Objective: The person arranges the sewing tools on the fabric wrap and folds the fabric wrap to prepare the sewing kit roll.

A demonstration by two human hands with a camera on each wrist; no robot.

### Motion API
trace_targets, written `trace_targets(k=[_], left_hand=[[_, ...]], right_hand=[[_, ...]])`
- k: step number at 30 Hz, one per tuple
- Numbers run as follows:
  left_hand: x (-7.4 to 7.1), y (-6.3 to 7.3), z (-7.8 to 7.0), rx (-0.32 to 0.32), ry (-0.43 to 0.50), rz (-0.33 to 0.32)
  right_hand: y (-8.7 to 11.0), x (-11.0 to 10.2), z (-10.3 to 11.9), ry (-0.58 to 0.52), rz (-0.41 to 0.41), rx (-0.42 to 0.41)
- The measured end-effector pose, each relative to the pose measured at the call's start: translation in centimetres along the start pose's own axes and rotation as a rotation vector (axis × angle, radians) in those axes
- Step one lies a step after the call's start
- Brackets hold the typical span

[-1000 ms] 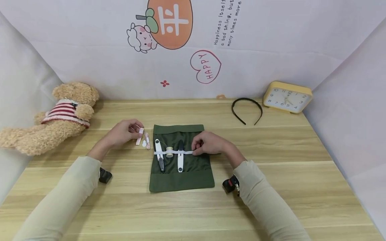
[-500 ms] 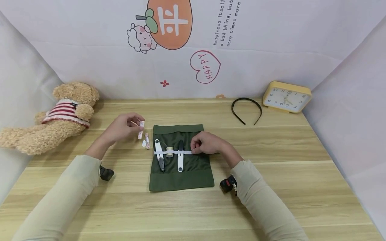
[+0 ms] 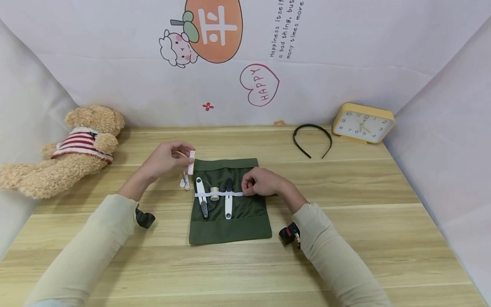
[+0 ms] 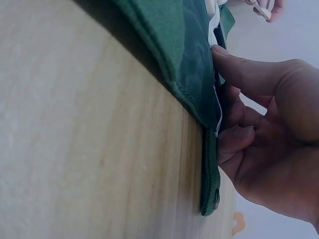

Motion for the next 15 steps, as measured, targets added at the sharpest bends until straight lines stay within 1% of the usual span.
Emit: trace_targets(k=[7, 15], left_hand=[[1.9, -0.4, -1.3, -0.003, 0.074, 0.057], [4.3, -1.1, -2.6, 0.011, 0.107, 0.095]], right_hand=[[-0.1, 0.0, -0.1, 0.004, -0.003, 0.002], [-0.1, 0.0, -0.4, -0.007, -0.002, -0.001]])
Point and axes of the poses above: each hand's wrist, its own y-axis away from the middle knuckle, its own x-axis out of the palm, z = x × y, the point moved 9 cm from there along -y, towards the middle knuckle, and after that the axes turned 8 degrees about -x, right-handed, at the moved point
